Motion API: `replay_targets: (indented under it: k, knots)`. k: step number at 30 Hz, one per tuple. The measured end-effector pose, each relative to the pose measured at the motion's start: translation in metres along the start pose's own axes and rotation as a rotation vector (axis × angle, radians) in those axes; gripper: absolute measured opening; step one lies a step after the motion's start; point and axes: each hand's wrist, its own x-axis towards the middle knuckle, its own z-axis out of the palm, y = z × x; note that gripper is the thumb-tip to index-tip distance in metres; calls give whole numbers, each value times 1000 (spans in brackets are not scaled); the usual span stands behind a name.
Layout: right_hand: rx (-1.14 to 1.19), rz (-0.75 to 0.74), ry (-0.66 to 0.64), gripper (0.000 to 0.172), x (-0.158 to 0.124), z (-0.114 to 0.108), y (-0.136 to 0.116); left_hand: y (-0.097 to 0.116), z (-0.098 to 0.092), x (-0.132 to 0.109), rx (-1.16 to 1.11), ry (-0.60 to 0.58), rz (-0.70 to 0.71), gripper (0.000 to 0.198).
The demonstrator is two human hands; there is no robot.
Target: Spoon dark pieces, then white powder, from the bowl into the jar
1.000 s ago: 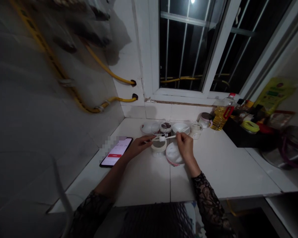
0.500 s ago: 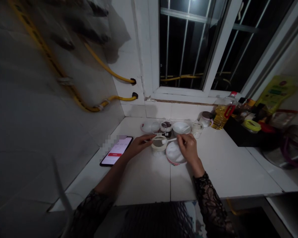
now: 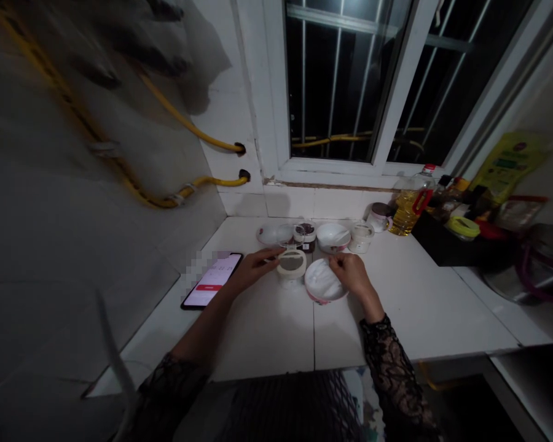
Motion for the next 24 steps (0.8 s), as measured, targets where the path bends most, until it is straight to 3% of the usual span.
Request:
replay_targets:
  k: [13, 20, 24]
  knots:
    - [197, 124, 88, 41, 2, -8, -1, 2, 0, -1, 10, -1, -4, 45]
    - [268, 261, 130, 43, 6, -6, 11, 2, 0, 0, 0, 4, -11, 45]
    - [242, 258, 132, 41, 6, -5, 15, 2, 0, 0, 1, 13, -6, 44]
